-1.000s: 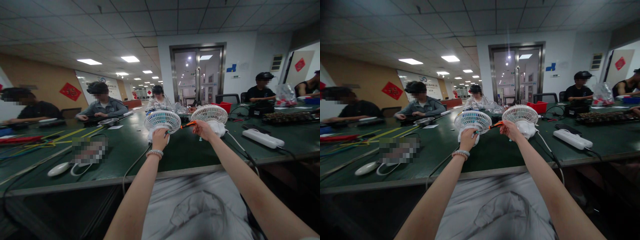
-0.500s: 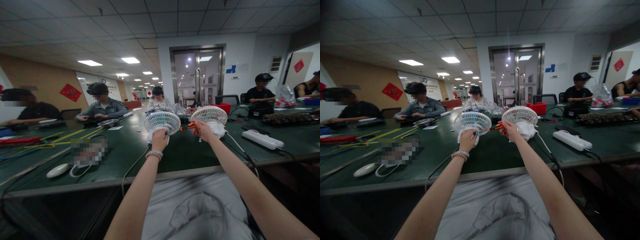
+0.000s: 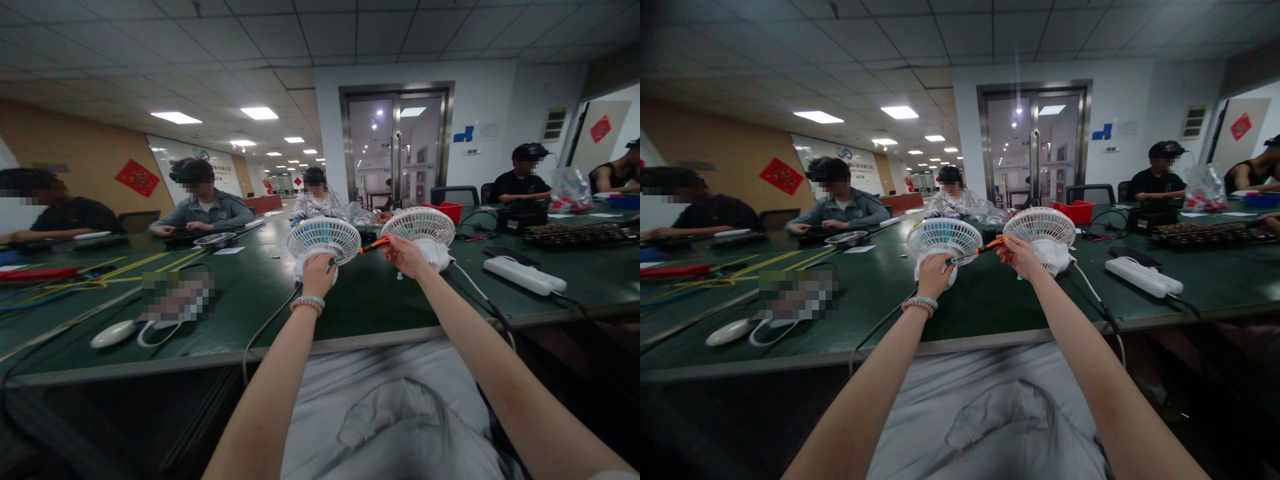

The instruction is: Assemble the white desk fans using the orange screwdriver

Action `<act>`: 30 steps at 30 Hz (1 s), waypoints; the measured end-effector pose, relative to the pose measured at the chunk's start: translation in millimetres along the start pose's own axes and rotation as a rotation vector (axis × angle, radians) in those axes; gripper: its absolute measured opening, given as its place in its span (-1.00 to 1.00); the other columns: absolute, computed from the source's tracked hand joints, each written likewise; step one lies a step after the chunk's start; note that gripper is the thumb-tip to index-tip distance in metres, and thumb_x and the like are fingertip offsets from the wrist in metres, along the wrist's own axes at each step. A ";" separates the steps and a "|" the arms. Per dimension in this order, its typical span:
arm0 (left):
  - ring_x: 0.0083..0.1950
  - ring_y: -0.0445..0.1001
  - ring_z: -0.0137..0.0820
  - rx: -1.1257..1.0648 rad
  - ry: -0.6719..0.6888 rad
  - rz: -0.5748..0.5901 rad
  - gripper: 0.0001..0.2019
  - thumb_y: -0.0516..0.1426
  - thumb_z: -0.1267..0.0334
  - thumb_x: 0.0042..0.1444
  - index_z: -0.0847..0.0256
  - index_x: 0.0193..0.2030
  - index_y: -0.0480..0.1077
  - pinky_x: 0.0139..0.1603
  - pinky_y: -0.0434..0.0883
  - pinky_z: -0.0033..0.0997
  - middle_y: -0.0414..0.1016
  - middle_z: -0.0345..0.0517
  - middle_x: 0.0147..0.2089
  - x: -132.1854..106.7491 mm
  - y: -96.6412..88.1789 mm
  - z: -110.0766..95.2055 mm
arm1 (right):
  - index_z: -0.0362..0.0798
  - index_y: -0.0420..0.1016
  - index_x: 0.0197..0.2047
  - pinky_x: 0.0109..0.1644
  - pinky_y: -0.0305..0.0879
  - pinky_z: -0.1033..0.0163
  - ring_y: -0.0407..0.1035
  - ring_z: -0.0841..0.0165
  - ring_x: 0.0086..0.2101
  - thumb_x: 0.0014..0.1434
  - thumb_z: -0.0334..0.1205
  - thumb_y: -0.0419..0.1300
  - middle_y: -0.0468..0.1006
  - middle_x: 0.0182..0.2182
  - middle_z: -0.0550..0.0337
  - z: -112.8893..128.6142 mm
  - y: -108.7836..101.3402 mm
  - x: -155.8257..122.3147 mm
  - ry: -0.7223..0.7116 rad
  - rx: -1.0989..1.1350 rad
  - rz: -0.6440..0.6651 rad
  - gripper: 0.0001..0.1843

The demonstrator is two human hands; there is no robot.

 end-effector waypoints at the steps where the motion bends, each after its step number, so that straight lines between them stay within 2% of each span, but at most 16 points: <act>1: 0.02 0.31 -0.25 0.000 0.001 -0.003 -0.77 0.05 0.28 0.04 0.13 -0.14 0.39 0.09 0.16 -0.19 0.47 -0.10 -0.10 0.1 0.3 0.0 | -0.03 0.44 -0.17 -0.46 0.24 0.37 0.33 0.49 -0.54 -0.03 -0.13 0.24 0.48 -0.55 0.27 -1.0 -0.5 0.6 -0.010 -0.005 -0.020 -0.68; 7: 0.01 0.31 -0.25 0.007 0.022 -0.008 -0.77 0.04 0.29 0.05 0.14 -0.13 0.38 0.08 0.16 -0.19 0.47 -0.10 -0.10 0.3 -2.7 -1.9 | -0.06 0.40 -0.33 -0.51 0.17 0.39 0.28 0.51 -0.57 -0.10 -0.01 0.29 0.44 -0.59 0.30 -4.5 0.1 3.5 -0.030 -0.049 -0.080 -0.66; 13: 0.01 0.32 -0.26 0.014 0.017 -0.008 -0.77 0.04 0.29 0.04 0.14 -0.14 0.38 0.07 0.17 -0.20 0.47 -0.10 -0.10 -0.1 -3.9 -2.8 | -0.04 0.35 -0.36 -0.53 0.14 0.40 0.28 0.51 -0.60 -0.09 0.02 0.27 0.42 -0.63 0.31 -6.0 -0.8 3.9 -0.022 -0.110 -0.068 -0.66; 19: -0.01 0.32 -0.27 0.014 0.027 -0.019 -0.78 0.04 0.29 0.04 0.15 -0.15 0.38 0.06 0.17 -0.21 0.47 -0.11 -0.11 -0.4 -3.8 -2.9 | -0.01 0.38 -0.16 -0.51 0.15 0.42 0.31 0.50 -0.57 -0.06 -0.06 0.25 0.46 -0.61 0.31 -7.5 -2.2 4.1 -0.047 -0.145 -0.023 -0.62; 26: 0.01 0.31 -0.27 0.022 0.015 -0.001 -0.77 0.05 0.29 0.04 0.15 -0.14 0.38 0.06 0.16 -0.22 0.47 -0.12 -0.10 0.1 -3.2 -1.7 | -0.05 0.42 -0.20 -0.44 0.25 0.35 0.36 0.46 -0.53 -0.07 -0.17 0.25 0.52 -0.53 0.22 -6.3 -2.7 4.5 0.006 -0.064 -0.054 -0.69; 30: -0.01 0.32 -0.28 0.019 0.025 -0.017 -0.78 0.05 0.28 0.05 0.15 -0.14 0.38 0.05 0.17 -0.23 0.47 -0.13 -0.12 -0.3 -3.3 0.0 | -0.05 0.42 -0.26 -0.46 0.24 0.36 0.34 0.47 -0.54 -0.07 -0.20 0.23 0.52 -0.53 0.22 -8.4 -3.8 6.0 0.023 -0.075 -0.089 -0.75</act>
Point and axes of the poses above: each hand's wrist, its own x-axis towards the middle knuckle, its own y-axis out of the palm, z = x × y, the point moved 1 cm from there along x, towards the middle knuckle
